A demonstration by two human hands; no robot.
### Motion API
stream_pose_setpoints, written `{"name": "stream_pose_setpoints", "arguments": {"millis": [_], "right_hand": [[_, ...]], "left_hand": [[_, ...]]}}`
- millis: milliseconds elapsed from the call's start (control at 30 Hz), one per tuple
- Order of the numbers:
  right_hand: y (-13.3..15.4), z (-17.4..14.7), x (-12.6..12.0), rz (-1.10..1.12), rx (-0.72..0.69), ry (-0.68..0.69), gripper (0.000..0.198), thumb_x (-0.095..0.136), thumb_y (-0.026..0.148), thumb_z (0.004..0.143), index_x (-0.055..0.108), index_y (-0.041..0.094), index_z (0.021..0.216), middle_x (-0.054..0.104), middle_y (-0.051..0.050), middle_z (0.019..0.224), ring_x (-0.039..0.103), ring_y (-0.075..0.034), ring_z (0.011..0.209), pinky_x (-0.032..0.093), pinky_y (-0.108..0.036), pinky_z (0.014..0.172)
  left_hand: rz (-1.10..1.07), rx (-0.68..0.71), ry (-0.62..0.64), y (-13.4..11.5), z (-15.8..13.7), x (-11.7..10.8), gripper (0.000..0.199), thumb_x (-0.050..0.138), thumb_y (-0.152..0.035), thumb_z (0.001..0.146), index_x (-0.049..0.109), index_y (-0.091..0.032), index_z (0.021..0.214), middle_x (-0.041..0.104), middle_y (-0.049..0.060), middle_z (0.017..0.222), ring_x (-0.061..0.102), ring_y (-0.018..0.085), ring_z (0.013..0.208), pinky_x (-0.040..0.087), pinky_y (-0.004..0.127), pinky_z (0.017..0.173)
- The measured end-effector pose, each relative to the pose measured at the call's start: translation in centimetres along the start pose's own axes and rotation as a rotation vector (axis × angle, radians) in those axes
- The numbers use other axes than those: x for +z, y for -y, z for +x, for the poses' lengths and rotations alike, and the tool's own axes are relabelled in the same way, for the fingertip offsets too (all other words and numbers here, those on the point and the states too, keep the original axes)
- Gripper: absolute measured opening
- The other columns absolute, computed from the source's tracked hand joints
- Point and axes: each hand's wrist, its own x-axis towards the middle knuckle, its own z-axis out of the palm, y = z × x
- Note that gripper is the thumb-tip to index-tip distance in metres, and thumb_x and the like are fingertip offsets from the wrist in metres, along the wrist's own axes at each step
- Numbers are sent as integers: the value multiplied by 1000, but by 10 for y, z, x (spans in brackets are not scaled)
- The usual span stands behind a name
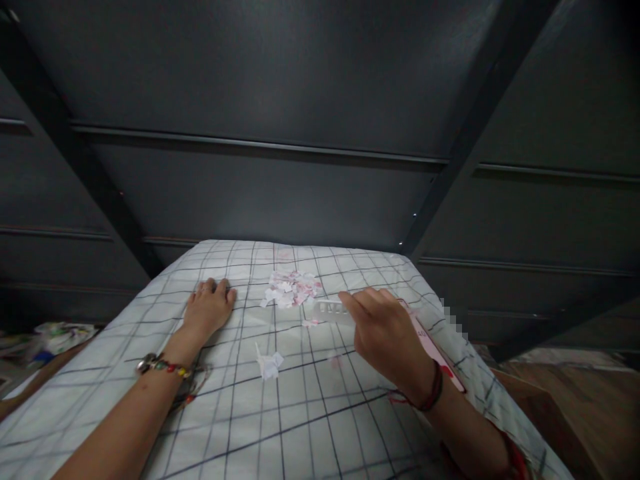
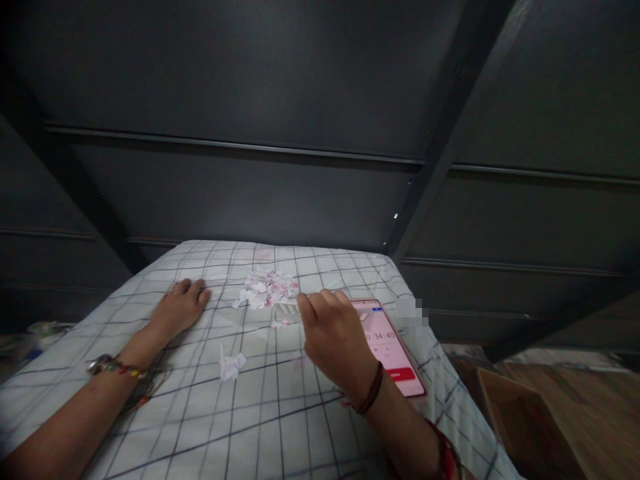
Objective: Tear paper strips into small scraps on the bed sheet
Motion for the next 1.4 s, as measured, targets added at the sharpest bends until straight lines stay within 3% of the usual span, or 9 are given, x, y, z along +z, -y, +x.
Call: {"name": "stream_pose_setpoints", "arguments": {"millis": [167,333,467,567,733,867,967,1233,1400], "right_hand": [[7,2,-5,48,-64,-127,39,40,-6,74,66,5,102,60,-7,75,45,-19,72,38,-33,67],[-1,0,-5,-20,-40,-98,37,41,-6,72,67,6,95,57,-6,69,42,-19,67,35,-34,61],[16,0,-7,95,-108,-62,41,40,-5,71,66,8,99,60,-6,73,46,-19,70,39,-33,65],[28,1,-11,210,-163,-110,42,38,-6,73,64,8,104,63,-5,76,48,-18,72,41,-32,66],[10,-1,-7,113,-99,-186,45,38,-6,76,64,10,110,64,-6,81,50,-19,76,40,-33,68],[-12,-5,10,-10,30,-56,45,41,-3,77,66,13,110,64,-6,81,49,-20,75,36,-35,68],[-19,-6,20,-55,38,3,46,44,-4,73,67,12,109,65,-7,82,50,-21,77,35,-35,70],[-23,-6,21,-35,15,47,37,45,-5,71,68,15,92,65,-6,79,50,-20,76,33,-34,72],[-24,-7,21,-35,37,29,39,45,-5,72,68,14,97,66,-6,82,51,-21,78,33,-35,73]], "left_hand": [[-9,-1,1,0,-1,0,53,25,-39,97,52,-13,135,53,21,139,46,34,132,41,49,103],[-36,-9,26,-3,-3,-4,53,25,-38,97,52,-12,134,52,21,138,45,35,133,40,49,104],[-47,-11,30,-3,-4,-5,53,24,-38,97,52,-11,134,51,22,139,44,35,134,40,50,104],[-49,-8,18,-3,-3,-5,52,26,-38,96,54,-12,132,52,22,139,45,36,133,41,51,102],[-60,6,12,-2,-3,-5,53,25,-37,96,54,-11,133,52,24,140,46,36,131,42,52,101],[-65,8,-10,-1,-3,-3,51,27,-37,96,55,-13,131,54,23,138,47,36,130,43,53,99],[-57,3,-3,0,-2,-1,54,26,-38,96,52,-12,134,52,24,140,46,36,131,42,53,99],[-28,7,35,-2,-5,-8,54,24,-39,96,52,-12,134,54,21,137,48,33,129,43,47,100],[-27,-6,31,-3,-4,-8,54,24,-39,97,53,-13,134,52,21,139,45,34,132,41,48,102]]}}
